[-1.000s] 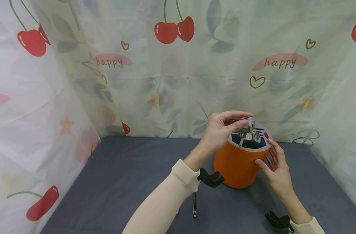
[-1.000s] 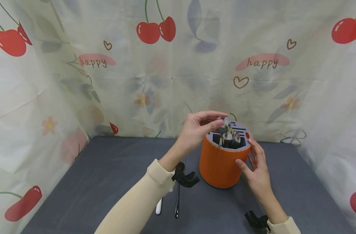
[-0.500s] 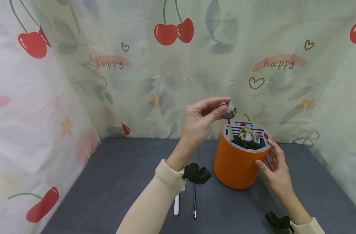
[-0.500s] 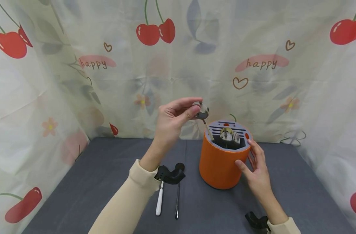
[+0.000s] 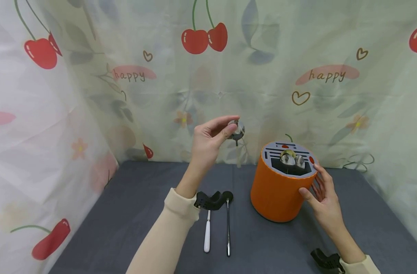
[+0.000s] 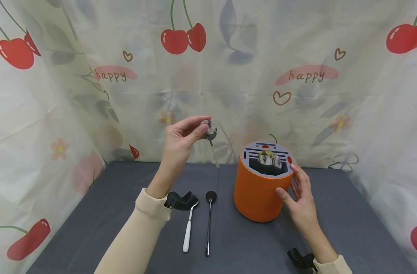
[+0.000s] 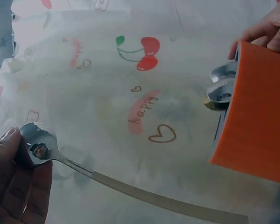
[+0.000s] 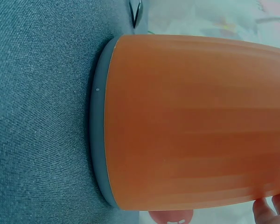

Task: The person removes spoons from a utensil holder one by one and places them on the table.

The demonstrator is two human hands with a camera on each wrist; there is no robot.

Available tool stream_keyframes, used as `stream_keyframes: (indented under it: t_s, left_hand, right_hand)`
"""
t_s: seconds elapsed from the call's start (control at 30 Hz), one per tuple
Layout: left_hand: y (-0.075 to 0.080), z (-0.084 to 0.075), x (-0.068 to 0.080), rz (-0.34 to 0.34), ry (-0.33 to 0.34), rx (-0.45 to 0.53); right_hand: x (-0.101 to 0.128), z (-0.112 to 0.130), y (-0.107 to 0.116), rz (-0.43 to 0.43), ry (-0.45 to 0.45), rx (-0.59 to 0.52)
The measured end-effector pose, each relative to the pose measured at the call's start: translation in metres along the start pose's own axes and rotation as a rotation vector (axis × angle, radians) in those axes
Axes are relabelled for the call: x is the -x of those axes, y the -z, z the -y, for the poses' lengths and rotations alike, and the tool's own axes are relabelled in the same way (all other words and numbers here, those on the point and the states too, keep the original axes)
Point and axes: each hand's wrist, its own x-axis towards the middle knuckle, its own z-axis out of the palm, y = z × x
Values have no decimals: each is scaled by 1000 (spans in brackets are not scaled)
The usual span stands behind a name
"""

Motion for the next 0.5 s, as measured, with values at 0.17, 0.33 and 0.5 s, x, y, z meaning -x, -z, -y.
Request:
stream_keyframes:
  t_s: [0.17,0.33,0.5]
  left_hand:
    - [20,12,9,-1,90,-45]
    - [40,23,20,-18,167,-81]
    - [60,34,34,-29,270,-115]
  right_hand:
    - [-1,-1,-1,-1,1,2]
    - [-1,0,-1,-4,2,5]
    - [0,0,0,-6,0,6]
